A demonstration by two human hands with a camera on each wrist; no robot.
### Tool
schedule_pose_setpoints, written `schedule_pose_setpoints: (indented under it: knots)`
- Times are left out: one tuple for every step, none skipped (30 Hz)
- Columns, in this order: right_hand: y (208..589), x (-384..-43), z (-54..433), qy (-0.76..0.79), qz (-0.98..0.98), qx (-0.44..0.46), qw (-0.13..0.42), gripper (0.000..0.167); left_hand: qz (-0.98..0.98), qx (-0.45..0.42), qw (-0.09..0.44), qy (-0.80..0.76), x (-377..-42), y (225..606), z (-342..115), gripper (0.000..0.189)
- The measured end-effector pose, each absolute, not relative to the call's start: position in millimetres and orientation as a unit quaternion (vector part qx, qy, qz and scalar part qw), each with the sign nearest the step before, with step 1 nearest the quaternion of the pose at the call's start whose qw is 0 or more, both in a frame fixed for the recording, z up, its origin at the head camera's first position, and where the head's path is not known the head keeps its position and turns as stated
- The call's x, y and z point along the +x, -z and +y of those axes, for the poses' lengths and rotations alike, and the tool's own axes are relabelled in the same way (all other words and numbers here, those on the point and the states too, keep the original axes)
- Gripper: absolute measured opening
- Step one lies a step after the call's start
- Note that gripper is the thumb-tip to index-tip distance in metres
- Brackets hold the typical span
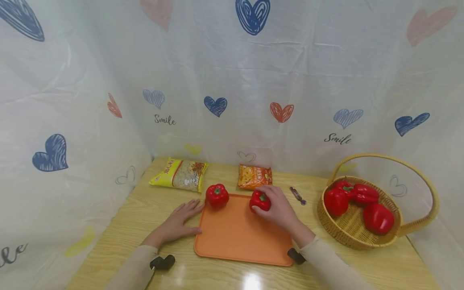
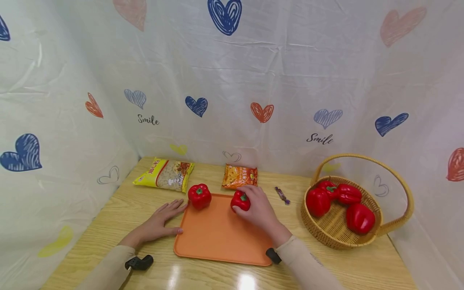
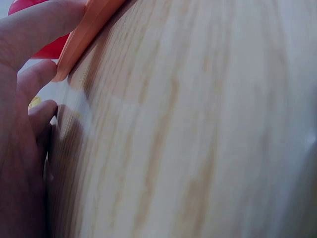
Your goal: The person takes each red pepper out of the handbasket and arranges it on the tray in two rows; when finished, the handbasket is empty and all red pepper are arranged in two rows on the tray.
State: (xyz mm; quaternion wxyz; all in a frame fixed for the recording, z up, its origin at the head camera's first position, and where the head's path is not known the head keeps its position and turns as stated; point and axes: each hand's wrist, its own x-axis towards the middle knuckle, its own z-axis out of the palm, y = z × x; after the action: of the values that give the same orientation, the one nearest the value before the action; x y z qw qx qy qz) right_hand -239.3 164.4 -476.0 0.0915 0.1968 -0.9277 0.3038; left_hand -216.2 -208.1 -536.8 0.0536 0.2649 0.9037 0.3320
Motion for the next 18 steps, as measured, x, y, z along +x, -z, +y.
schedule_pose_setpoints:
  knots:
    - [477, -240, 163, -0.305, -0.927, 0.197, 0.091, 0.059, 0.904, 0.264, 0.054, -0.331, -216, 537, -208, 0.083]
    - [478, -242, 161, -0.307, -0.926, 0.198, 0.09, 0.059, 0.904, 0.264, 0.055, -0.332, -217, 538, -208, 0.083]
    - [479, -243, 159, -0.31, -0.926, 0.198, 0.089, 0.059, 0.905, 0.263, 0.055, -0.331, -217, 538, -208, 0.083]
    - [480, -244, 157, -0.312, -0.925, 0.199, 0.089, 0.059, 0.905, 0.262, 0.055, -0.33, -217, 538, -208, 0.083]
    - [481, -245, 155, -0.312, -0.925, 0.2, 0.089, 0.059, 0.906, 0.262, 0.055, -0.329, -217, 539, -208, 0.083]
    - [481, -246, 153, -0.313, -0.924, 0.202, 0.089, 0.059, 0.906, 0.261, 0.054, -0.328, -217, 539, -208, 0.083]
    - [481, -246, 151, -0.315, -0.922, 0.205, 0.09, 0.059, 0.906, 0.261, 0.055, -0.328, -217, 539, -208, 0.083]
    - [481, -247, 149, -0.315, -0.921, 0.209, 0.091, 0.058, 0.906, 0.261, 0.055, -0.328, -217, 539, -208, 0.083]
    - [481, -247, 147, -0.315, -0.92, 0.212, 0.093, 0.057, 0.906, 0.261, 0.056, -0.328, -217, 539, -208, 0.083]
    - [481, -248, 145, -0.313, -0.92, 0.216, 0.093, 0.056, 0.906, 0.262, 0.056, -0.329, -217, 539, -208, 0.083]
    - [481, -248, 143, -0.311, -0.92, 0.219, 0.093, 0.055, 0.906, 0.262, 0.055, -0.328, -216, 538, -207, 0.083]
    - [481, -249, 141, -0.311, -0.92, 0.221, 0.092, 0.054, 0.905, 0.262, 0.055, -0.329, -216, 538, -207, 0.083]
    - [481, -249, 140, -0.309, -0.919, 0.226, 0.093, 0.054, 0.905, 0.263, 0.054, -0.329, -216, 538, -207, 0.083]
    - [482, -250, 138, -0.308, -0.919, 0.229, 0.092, 0.053, 0.905, 0.263, 0.054, -0.33, -216, 537, -207, 0.083]
    - [482, -251, 136, -0.307, -0.918, 0.233, 0.091, 0.053, 0.905, 0.263, 0.053, -0.329, -216, 537, -207, 0.083]
    - [483, -252, 135, -0.306, -0.918, 0.237, 0.092, 0.053, 0.905, 0.263, 0.053, -0.329, -216, 537, -207, 0.083]
    - [484, -253, 133, -0.306, -0.917, 0.241, 0.093, 0.054, 0.905, 0.263, 0.053, -0.329, -216, 537, -207, 0.083]
    - [485, -253, 132, -0.305, -0.916, 0.244, 0.095, 0.054, 0.905, 0.263, 0.053, -0.33, -216, 537, -207, 0.083]
